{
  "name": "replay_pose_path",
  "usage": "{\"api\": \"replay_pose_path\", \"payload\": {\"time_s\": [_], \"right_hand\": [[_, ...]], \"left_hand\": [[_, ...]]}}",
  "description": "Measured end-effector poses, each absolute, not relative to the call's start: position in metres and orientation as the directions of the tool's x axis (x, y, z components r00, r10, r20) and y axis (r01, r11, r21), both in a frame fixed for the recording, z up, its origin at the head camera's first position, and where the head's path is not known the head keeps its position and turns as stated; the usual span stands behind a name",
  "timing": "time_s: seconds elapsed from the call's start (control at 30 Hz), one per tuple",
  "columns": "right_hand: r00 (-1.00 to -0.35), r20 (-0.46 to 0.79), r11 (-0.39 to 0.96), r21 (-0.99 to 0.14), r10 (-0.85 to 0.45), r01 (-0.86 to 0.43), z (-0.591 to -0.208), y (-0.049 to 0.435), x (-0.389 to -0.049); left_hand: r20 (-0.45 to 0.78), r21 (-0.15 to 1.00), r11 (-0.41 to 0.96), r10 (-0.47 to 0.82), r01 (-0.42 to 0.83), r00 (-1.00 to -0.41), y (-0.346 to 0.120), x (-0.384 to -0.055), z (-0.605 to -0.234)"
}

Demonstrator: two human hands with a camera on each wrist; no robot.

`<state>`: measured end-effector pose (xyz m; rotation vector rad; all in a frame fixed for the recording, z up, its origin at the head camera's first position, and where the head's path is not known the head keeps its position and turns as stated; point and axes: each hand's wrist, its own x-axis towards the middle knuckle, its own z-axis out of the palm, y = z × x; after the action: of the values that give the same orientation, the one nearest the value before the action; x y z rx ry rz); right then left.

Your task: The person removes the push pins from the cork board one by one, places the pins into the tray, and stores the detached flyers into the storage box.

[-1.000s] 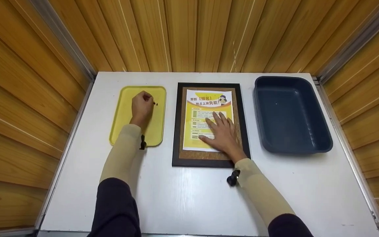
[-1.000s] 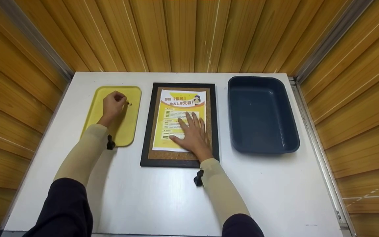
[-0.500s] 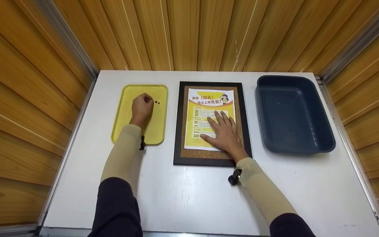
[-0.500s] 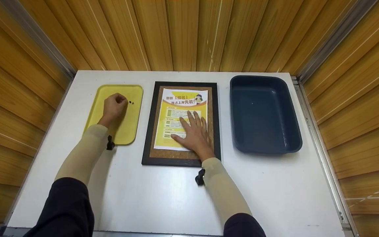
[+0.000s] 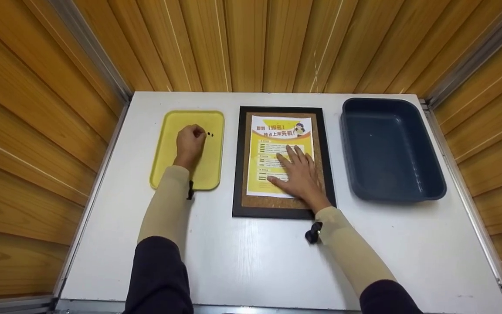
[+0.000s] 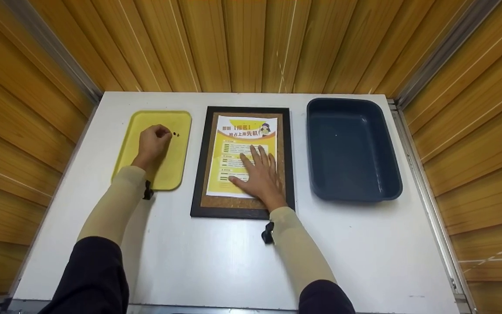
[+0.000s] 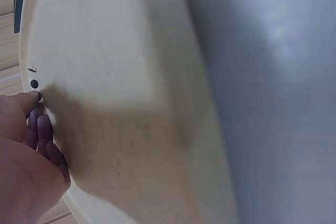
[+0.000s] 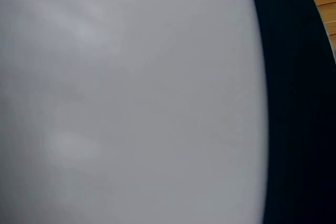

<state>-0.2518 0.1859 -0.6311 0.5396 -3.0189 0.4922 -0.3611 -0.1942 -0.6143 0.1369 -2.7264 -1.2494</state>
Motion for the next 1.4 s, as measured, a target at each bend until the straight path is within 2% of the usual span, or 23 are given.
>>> {"api": "replay_pose_path", "payload": {"time_s": [0.23,0.43,0.63,0.77,0.87,0.97,1.13,1.23,1.4], "right_hand": [[-0.935,0.127,0.886,-0.299,-0.332,-0.355,-0.631,0.185,-0.253],[-0.936,0.094,0.890,-0.292,-0.339,-0.351,-0.629,0.185,-0.254],[-0.931,0.086,0.884,-0.296,-0.353,-0.363,-0.629,0.185,-0.256],[-0.931,0.097,0.885,-0.290,-0.351,-0.364,-0.630,0.186,-0.255],[-0.932,0.102,0.886,-0.290,-0.348,-0.363,-0.631,0.186,-0.254],[-0.933,0.102,0.887,-0.291,-0.345,-0.360,-0.633,0.185,-0.252],[-0.933,0.096,0.884,-0.298,-0.348,-0.360,-0.633,0.185,-0.250],[-0.933,0.086,0.884,-0.299,-0.349,-0.358,-0.631,0.187,-0.249],[-0.938,0.077,0.891,-0.297,-0.337,-0.344,-0.631,0.189,-0.248]], "left_hand": [[0.123,0.759,0.651,-0.143,0.000,-0.982,-0.196,-0.362,-0.616],[0.095,0.769,0.638,-0.162,-0.031,-0.982,-0.197,-0.362,-0.615],[0.021,0.856,0.506,-0.245,-0.109,-0.969,-0.195,-0.364,-0.608],[0.057,0.897,0.434,-0.299,-0.082,-0.953,-0.181,-0.365,-0.597],[0.109,0.884,0.467,-0.286,-0.039,-0.952,-0.160,-0.368,-0.588],[0.152,0.860,0.509,-0.213,0.023,-0.965,-0.133,-0.372,-0.580],[0.182,0.843,0.513,0.006,0.159,-0.983,-0.080,-0.376,-0.568],[0.148,0.855,0.478,0.146,0.201,-0.978,-0.051,-0.378,-0.562],[0.071,0.849,0.482,0.304,0.218,-0.950,-0.012,-0.389,-0.557]]}}
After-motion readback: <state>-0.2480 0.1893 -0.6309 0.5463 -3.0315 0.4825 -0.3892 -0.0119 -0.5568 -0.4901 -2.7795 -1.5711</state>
